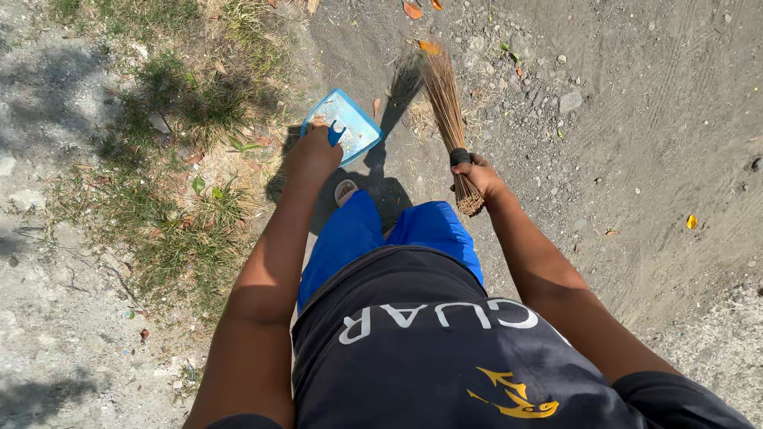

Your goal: The person picks up a small blue dustpan and a bundle of sticks, walks over to a green bag filled with debris, and uses the dustpan to push litter into the bag.

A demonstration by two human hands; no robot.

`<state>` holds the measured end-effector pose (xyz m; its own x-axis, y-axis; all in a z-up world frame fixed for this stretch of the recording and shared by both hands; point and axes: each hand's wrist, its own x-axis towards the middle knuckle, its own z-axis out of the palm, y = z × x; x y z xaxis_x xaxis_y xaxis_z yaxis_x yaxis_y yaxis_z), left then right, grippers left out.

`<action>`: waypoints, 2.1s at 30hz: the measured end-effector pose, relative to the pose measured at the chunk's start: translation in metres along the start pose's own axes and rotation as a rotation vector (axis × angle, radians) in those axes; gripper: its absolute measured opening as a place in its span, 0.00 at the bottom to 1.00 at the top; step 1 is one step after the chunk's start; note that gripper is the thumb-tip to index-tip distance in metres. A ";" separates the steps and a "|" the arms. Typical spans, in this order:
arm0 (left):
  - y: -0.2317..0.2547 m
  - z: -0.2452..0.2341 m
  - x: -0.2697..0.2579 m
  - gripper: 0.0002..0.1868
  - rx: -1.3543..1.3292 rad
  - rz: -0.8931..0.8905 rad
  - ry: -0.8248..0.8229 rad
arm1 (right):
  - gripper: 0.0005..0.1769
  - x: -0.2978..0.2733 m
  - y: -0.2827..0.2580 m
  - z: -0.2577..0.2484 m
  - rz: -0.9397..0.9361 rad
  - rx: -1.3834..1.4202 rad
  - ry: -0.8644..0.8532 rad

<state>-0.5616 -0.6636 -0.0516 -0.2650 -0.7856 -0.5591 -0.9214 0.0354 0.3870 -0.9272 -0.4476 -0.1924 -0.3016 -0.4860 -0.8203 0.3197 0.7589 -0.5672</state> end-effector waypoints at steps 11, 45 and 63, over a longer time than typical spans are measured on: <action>0.104 -0.013 0.076 0.20 0.042 -0.110 0.067 | 0.29 0.040 -0.107 0.014 0.282 -0.373 -0.539; 0.311 -0.042 0.181 0.18 -0.081 -0.359 0.152 | 0.44 0.275 -0.356 -0.203 -0.097 -0.708 -0.270; 0.272 -0.037 0.220 0.22 -0.157 -0.484 0.081 | 0.43 0.152 -0.427 -0.179 0.121 -0.699 -0.550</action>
<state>-0.8604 -0.8497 -0.0423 0.2101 -0.7349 -0.6449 -0.8776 -0.4324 0.2068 -1.2700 -0.7677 -0.0619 0.2288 -0.3880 -0.8928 -0.3529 0.8217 -0.4475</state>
